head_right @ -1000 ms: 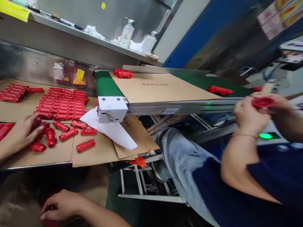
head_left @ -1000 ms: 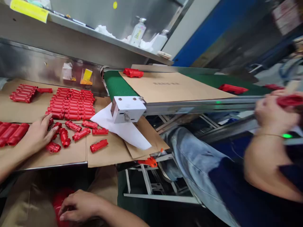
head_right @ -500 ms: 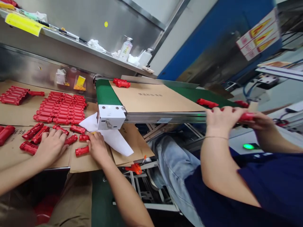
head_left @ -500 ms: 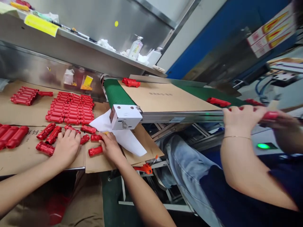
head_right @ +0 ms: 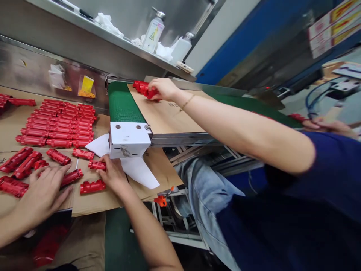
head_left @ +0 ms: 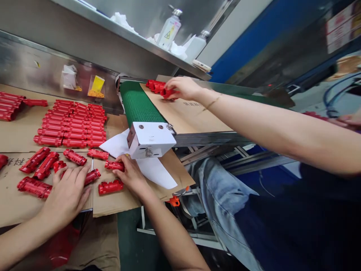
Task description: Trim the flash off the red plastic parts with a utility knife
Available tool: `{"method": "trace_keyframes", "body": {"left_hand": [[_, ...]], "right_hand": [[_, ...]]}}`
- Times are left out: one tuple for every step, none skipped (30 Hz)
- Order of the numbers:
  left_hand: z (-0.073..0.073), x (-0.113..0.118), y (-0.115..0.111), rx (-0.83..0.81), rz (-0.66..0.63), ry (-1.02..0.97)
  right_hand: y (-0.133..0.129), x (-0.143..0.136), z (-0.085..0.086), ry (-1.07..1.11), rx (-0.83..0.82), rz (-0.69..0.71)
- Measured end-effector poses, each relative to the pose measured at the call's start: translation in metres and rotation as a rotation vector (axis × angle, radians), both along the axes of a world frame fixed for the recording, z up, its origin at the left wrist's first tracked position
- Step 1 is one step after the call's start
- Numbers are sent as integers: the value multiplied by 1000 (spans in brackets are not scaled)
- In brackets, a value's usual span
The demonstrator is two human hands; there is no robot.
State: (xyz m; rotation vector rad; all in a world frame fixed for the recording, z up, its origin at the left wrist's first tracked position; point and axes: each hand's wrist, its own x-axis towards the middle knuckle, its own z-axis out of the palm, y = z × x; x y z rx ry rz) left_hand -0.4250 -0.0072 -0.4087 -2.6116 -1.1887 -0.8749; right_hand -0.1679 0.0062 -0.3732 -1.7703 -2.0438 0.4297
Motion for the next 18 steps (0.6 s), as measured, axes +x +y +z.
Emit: {"method": "trace_keyframes", "body": {"left_hand": [[3, 3, -2, 1, -26, -19], [6, 7, -4, 0, -66, -42], [9, 12, -6, -3, -116, -64], [11, 17, -8, -8, -165, -80], [11, 22, -10, -15, -205, -86], [11, 27, -12, -26, -231, -80], [10, 31, -13, -37, -239, -65], [8, 35, -14, -47, -235, -47], [6, 37, -14, -58, -224, -28], [4, 39, -15, -69, -212, -17], [2, 40, -15, -85, -205, -15], [0, 40, -16, -105, -201, -23], [-2, 40, -16, -126, -200, -36], [-3, 40, -17, -137, -200, -54], [-3, 39, -16, -135, -197, -70], [-3, 37, -15, -127, -194, -81], [-1, 35, -12, -121, -195, -85], [3, 32, -8, -128, -208, -89]], "right_hand": [[-1, 0, 0, 9, 7, -2], [-2, 1, 0, 18, 12, -2], [-3, 1, 0, 27, 16, -1], [-4, 1, -1, 38, 19, 1], [-4, 2, -1, 49, 21, 3], [-5, 2, -1, 62, 24, 5], [-6, 3, 0, 76, 30, 6], [-8, 3, 0, 91, 36, 6], [-11, 4, 1, 108, 42, 6], [-14, 4, 2, 125, 44, 8], [-19, 4, 3, 141, 41, 12], [-24, 4, 4, 154, 33, 21], [-29, 3, 5, 165, 16, 39], [-35, 2, 5, 171, -9, 70], [-39, 1, 5, 168, -37, 106], [-44, 0, 6, 158, -64, 142], [-47, -2, 6, 143, -85, 171], [-49, -3, 6, 133, -98, 190]]}}
